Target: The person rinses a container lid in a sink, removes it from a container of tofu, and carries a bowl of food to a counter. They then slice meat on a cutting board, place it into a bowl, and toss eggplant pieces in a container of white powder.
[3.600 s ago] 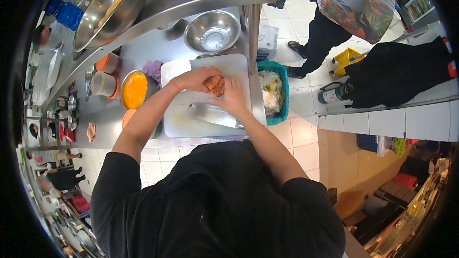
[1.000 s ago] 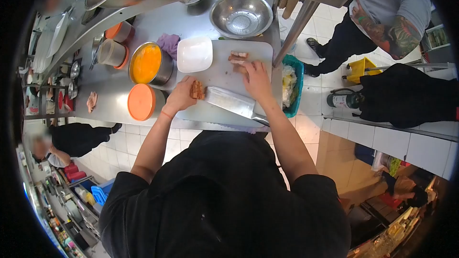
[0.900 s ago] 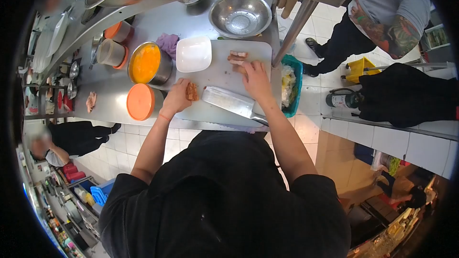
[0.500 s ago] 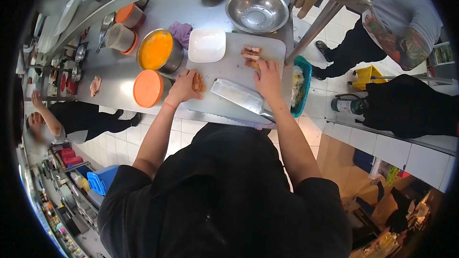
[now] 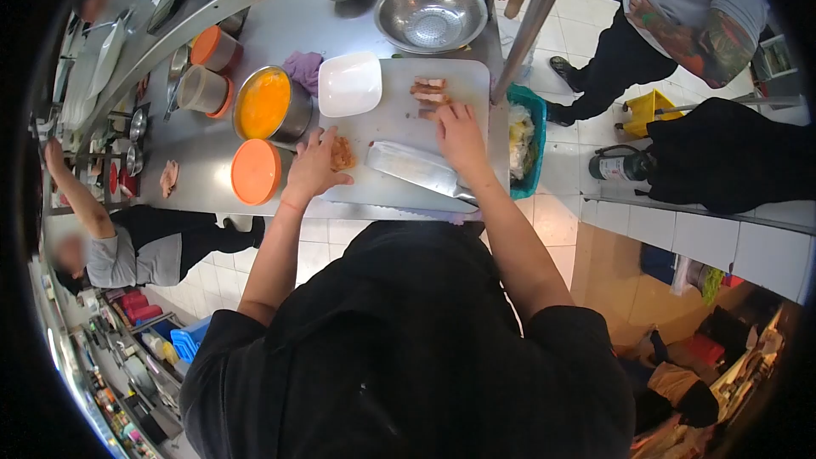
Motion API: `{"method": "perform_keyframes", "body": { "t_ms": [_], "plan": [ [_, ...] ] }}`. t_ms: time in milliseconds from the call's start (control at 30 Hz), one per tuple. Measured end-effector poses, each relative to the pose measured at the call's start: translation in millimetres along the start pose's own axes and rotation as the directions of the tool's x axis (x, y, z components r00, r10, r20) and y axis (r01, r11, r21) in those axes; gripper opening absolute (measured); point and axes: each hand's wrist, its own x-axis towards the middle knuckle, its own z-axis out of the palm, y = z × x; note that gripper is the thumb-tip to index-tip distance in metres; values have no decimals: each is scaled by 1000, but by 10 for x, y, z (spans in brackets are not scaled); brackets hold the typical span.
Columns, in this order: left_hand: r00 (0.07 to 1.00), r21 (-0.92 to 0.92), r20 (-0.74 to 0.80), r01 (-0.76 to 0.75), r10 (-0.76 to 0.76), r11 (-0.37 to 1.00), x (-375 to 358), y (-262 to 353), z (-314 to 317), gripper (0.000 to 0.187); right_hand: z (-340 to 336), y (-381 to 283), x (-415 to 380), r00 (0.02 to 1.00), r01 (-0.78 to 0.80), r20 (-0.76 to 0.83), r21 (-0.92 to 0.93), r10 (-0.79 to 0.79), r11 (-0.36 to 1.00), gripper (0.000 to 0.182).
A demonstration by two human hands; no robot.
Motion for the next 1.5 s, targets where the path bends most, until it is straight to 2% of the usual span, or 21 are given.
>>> {"method": "perform_keyframes", "body": {
  "t_ms": [33, 67, 100, 133, 167, 233, 267, 333, 400, 467, 633, 733, 833, 900, 1000, 1100, 1233, 1300, 1367, 1400, 1500],
  "plan": [
    [999, 96, -33, 31, -28, 995, -33, 144, -113, 95, -8, 9, -19, 1000, -5, -3, -8, 4, 1000, 24],
    [999, 91, -33, 22, -19, 996, -10, 223, -141, 95, -19, 16, -41, 999, 24, 35, 0, -24, 1000, 23],
    [978, 15, -160, -132, 133, 991, 18, 287, -160, 82, -42, 16, -59, 996, 52, 74, 10, -53, 999, 23],
    [918, -40, -295, -290, 266, 956, 53, 349, -160, 70, -67, 14, -78, 996, 52, 73, 2, -52, 999, 23],
    [916, -44, -298, -293, 268, 955, 131, 413, -111, 70, -87, 5, -99, 996, 35, 85, 35, -38, 999, 23],
    [904, -296, -268, -406, 333, 865, 394, 559, 49, 45, -121, -13, -119, 995, 22, 95, 63, -28, 998, 23],
    [896, -311, -250, -433, 367, 846, 535, 643, 107, 36, -138, -19, -121, 998, -16, 61, 94, 11, 995, 24],
    [889, -342, -270, -448, 371, 826, 859, 751, 382, 35, -163, -6, -101, 999, -50, 26, 121, 48, 991, 25],
    [881, -372, -289, -465, 376, 804, 1085, 839, 464, 35, -164, 37, -76, 984, -176, -12, 117, 179, 977, 27],
    [842, -347, -345, -525, 415, 777, 1232, 904, 469, 31, -159, 95, -7, 984, -170, -37, 113, 175, 979, 30],
    [844, -364, -334, -527, 420, 768, 1500, 885, 573, 25, -57, 239, 236, 987, -120, -92, 109, 131, 987, 37],
    [868, -413, -304, -492, 393, 766, 1549, 887, 577, 25, -30, 287, 363, 995, -96, -27, 28, 97, 995, 37],
    [898, -476, -264, -438, 351, 763, 1542, 880, 628, 25, -69, 297, 422, 985, -162, 73, 94, 155, 982, 31],
    [909, -496, -250, -416, 334, 762, 1491, 865, 636, 25, -137, 297, 428, 966, -183, 215, 162, 147, 970, 25],
    [904, -470, -253, -427, 345, 772, 1326, 821, 627, 26, -176, 210, 288, 983, -88, 167, 74, 74, 993, 23],
    [875, -481, -255, -484, 412, 731, 1202, 760, 626, 27, -219, 178, 221, 989, -15, 151, 76, 3, 997, 27],
    [869, -520, -254, -494, 425, 697, 1086, 715, 615, 40, -230, 242, 192, 992, -20, 127, 119, 5, 993, 32],
    [876, -559, -263, -481, 405, 676, 1078, 720, 605, 44, -212, 257, 203, 982, -141, 152, 203, 111, 969, 34],
    [785, -412, -437, -609, 439, 678, 1079, 750, 595, 51, -216, 265, 218, 982, -107, 170, 140, 83, 984, 32],
    [786, -413, -436, -607, 438, 678, 1100, 749, 585, 51, -215, 266, 226, 981, -71, 188, 78, 56, 994, 31],
    [762, -339, -324, -647, 561, 683, 1213, 741, 530, 46, -200, 259, 268, 982, -39, 184, 46, 30, 998, 29]
  ]
}}
